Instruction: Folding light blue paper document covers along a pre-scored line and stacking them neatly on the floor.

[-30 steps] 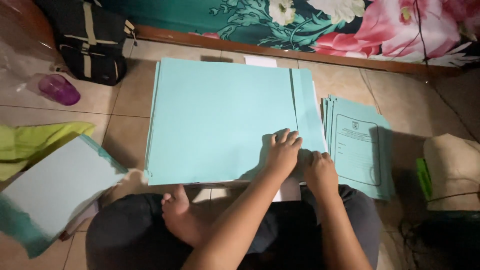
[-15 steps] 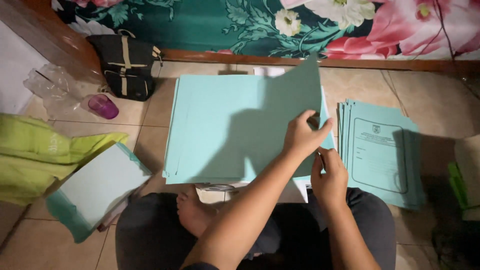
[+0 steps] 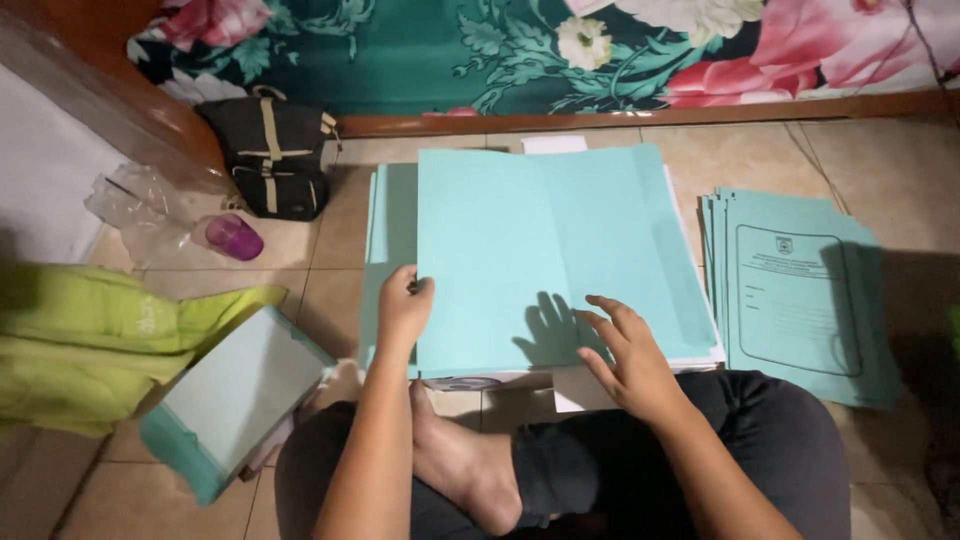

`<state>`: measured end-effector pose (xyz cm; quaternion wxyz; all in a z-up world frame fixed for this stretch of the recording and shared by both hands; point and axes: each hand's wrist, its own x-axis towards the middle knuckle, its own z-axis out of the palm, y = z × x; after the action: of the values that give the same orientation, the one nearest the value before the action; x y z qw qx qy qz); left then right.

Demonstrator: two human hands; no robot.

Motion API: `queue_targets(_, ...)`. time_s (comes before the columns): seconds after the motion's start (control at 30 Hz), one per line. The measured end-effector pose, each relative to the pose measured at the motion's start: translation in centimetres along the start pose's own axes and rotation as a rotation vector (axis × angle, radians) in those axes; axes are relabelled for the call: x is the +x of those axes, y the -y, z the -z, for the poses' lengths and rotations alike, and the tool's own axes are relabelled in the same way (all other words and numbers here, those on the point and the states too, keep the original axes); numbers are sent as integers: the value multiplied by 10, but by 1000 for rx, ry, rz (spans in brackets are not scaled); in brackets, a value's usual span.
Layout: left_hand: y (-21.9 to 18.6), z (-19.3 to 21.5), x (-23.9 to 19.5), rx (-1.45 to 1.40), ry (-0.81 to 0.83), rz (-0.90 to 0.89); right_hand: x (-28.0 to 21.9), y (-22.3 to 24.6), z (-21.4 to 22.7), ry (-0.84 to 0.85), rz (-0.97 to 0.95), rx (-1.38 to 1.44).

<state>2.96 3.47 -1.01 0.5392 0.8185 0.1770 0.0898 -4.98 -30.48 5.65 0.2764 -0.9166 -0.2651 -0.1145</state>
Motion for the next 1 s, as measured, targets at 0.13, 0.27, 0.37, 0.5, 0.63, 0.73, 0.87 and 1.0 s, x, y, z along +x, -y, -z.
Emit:
queue_targets(0.13, -4, -12, -17, 219, -60, 48, 12, 8, -15, 126, 0, -43)
queue_targets(0.27, -13, -30, -31, 650, -232, -230, 17, 0, -36, 302, -65, -175)
queue_targets(0.37, -3, -34, -30, 821, -100, -265, 35, -18, -54, 422, -94, -275)
queue_targets(0.5, -18, -20, -31, 821, 190, -174, 97, -60, -83, 487, -156, -256)
queue_targets(0.63, -24, -16, -36, 860, 201, -177, 190, -68, -99, 493, -208, -376)
queue_targets(0.73, -20, -18, -33, 831, 191, -184, 229, -102, -108, 460, -249, -347)
queue_targets(0.87, -11, -26, -29, 839, 175, -188, 214, -116, -116, 402, -175, -395)
queue_targets(1.0, -15, -25, -32, 855, 152, -206, 125, -93, -109, 263, -17, -428)
